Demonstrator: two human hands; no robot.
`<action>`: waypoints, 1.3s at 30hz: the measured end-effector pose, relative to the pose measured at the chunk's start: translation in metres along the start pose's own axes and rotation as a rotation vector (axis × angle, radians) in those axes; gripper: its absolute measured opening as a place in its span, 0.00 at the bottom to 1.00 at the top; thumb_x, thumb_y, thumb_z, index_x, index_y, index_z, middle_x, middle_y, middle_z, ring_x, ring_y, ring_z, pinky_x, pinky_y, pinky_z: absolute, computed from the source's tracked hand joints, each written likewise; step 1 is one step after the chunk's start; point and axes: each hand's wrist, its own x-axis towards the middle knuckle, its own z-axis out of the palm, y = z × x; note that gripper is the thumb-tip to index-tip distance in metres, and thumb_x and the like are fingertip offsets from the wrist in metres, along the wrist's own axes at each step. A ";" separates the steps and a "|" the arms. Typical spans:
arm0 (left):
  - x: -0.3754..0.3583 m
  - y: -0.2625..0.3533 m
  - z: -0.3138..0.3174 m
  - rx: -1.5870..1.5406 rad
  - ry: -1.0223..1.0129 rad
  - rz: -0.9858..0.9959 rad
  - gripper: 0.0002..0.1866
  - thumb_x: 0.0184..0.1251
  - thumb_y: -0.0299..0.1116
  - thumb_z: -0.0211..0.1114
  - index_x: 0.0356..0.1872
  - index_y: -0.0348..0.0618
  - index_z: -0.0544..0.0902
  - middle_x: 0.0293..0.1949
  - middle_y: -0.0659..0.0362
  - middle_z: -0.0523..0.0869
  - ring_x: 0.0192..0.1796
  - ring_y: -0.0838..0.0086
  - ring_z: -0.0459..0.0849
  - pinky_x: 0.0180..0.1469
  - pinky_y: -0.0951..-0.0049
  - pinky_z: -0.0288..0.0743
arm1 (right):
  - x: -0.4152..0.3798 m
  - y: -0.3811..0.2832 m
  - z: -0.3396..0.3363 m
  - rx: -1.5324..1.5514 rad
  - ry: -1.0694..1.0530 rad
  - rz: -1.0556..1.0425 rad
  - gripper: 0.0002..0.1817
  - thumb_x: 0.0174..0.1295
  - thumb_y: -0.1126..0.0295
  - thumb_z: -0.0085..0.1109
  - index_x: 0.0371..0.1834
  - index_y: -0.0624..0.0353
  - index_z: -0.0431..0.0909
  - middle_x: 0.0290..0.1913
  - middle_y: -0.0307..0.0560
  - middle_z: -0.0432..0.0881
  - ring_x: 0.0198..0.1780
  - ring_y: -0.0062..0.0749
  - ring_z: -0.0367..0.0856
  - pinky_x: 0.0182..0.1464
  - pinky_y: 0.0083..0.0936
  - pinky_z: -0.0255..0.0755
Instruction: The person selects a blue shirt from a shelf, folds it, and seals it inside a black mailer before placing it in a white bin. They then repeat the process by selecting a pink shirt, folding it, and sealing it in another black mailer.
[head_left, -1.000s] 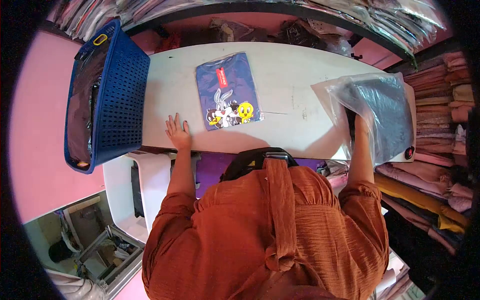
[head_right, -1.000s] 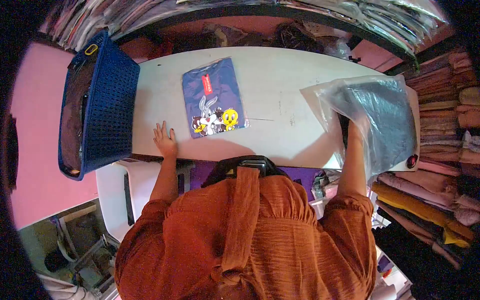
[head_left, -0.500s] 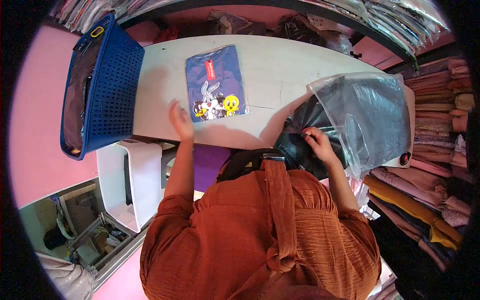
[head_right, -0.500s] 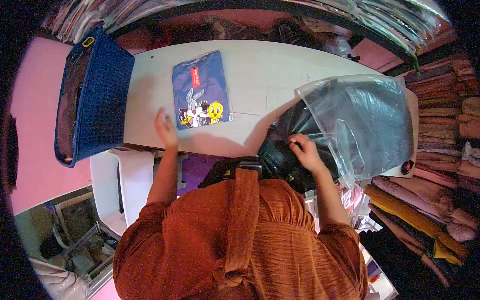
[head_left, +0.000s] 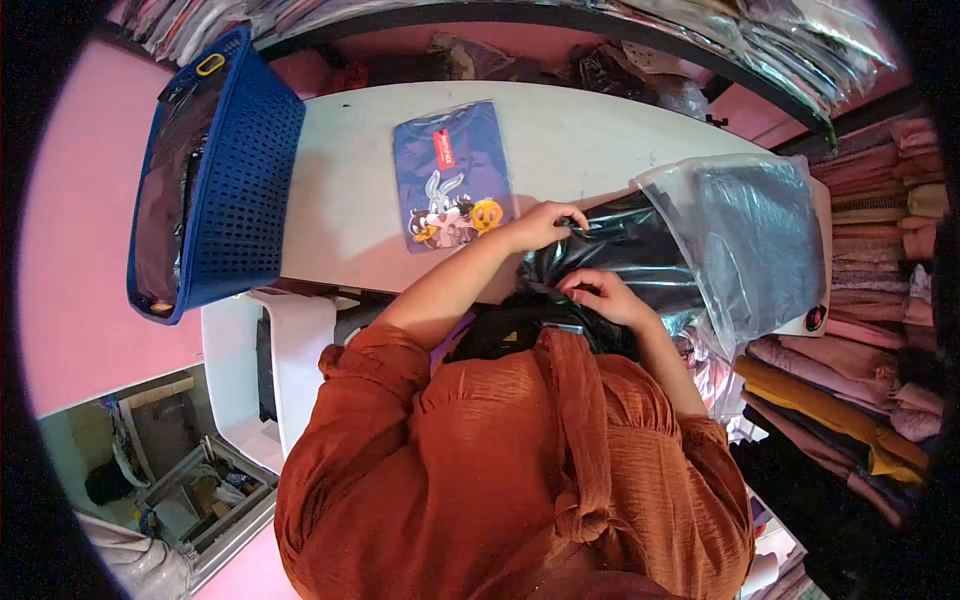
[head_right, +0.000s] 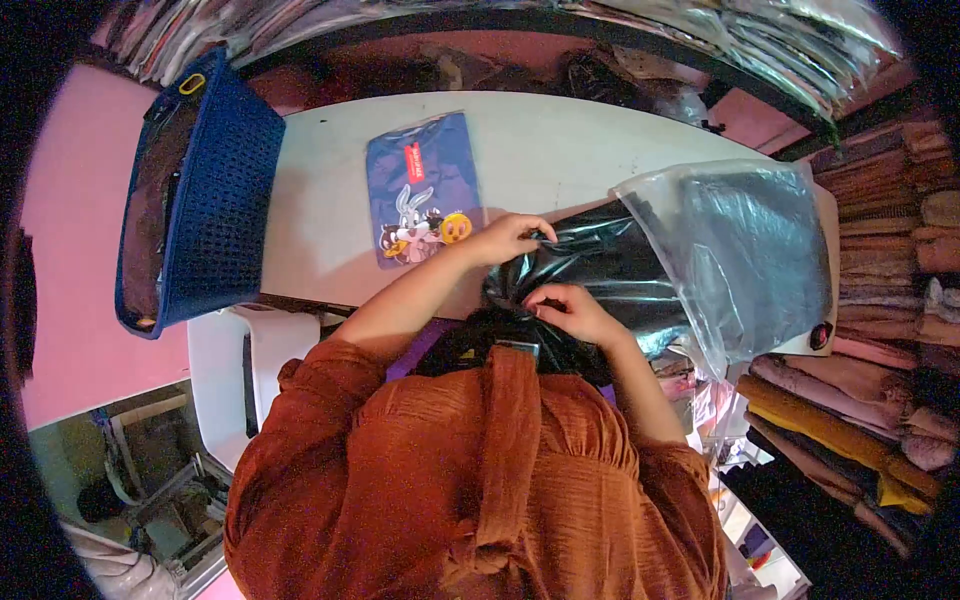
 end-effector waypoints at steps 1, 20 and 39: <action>-0.011 0.003 -0.013 0.028 0.075 0.020 0.16 0.59 0.16 0.55 0.47 0.41 0.79 0.47 0.59 0.81 0.53 0.75 0.77 0.57 0.73 0.69 | 0.002 -0.006 0.001 0.040 0.075 0.003 0.08 0.61 0.76 0.55 0.43 0.63 0.78 0.45 0.41 0.81 0.44 0.22 0.76 0.49 0.21 0.70; -0.318 -0.131 -0.098 0.162 1.688 -0.292 0.30 0.58 0.16 0.59 0.64 0.39 0.66 0.64 0.48 0.67 0.57 0.64 0.74 0.55 0.69 0.70 | 0.226 0.040 -0.023 -0.411 0.854 0.093 0.19 0.61 0.60 0.57 0.50 0.63 0.78 0.40 0.54 0.85 0.42 0.35 0.83 0.45 0.26 0.75; -0.279 -0.090 -0.116 1.252 0.668 -0.345 0.30 0.62 0.45 0.61 0.66 0.56 0.68 0.70 0.58 0.62 0.72 0.59 0.57 0.68 0.34 0.41 | 0.214 0.093 -0.053 -0.125 1.110 0.152 0.29 0.44 0.74 0.72 0.51 0.64 0.69 0.33 0.51 0.83 0.35 0.34 0.82 0.39 0.28 0.76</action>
